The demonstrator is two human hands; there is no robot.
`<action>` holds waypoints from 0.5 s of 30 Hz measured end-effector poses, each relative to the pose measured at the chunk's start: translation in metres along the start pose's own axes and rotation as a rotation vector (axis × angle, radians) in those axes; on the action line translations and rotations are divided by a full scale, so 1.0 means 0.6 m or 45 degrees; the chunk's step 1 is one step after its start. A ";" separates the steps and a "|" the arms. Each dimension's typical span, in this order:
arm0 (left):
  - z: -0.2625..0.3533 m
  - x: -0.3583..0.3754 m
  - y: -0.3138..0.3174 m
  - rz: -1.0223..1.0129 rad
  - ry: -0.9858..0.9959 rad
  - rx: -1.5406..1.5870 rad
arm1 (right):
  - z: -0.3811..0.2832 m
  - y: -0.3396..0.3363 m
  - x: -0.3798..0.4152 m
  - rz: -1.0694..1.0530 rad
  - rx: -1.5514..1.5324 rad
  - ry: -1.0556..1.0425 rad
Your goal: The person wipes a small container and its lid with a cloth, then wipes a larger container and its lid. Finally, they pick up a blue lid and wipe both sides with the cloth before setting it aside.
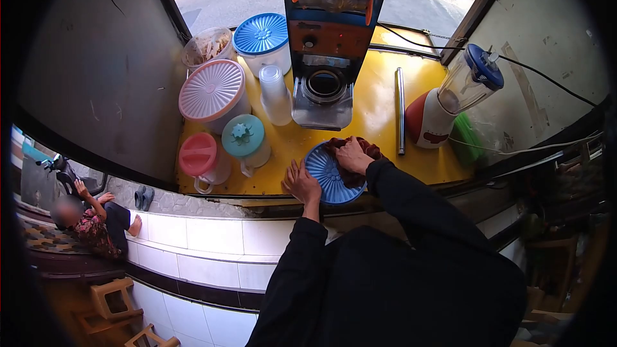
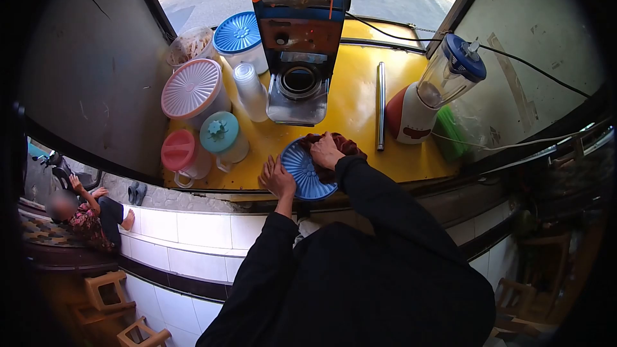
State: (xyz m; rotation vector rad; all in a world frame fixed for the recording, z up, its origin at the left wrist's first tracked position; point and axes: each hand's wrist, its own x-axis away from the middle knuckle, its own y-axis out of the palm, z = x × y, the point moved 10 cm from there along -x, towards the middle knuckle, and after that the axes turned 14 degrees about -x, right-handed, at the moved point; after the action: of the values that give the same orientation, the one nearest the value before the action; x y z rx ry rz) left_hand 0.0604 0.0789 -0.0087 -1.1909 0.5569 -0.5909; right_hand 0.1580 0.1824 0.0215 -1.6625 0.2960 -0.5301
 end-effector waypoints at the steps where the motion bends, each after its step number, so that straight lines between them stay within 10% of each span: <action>1: 0.001 0.000 -0.001 -0.001 -0.001 -0.001 | 0.000 0.003 0.001 -0.024 0.003 -0.009; 15: 0.002 0.003 -0.010 0.013 -0.001 0.033 | -0.064 0.009 0.048 0.241 -0.037 -0.359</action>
State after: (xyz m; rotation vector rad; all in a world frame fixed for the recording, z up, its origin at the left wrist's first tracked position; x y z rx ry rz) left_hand 0.0616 0.0772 -0.0027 -1.1630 0.5530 -0.5870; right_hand 0.1640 0.1347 0.0244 -1.6919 0.2507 -0.1472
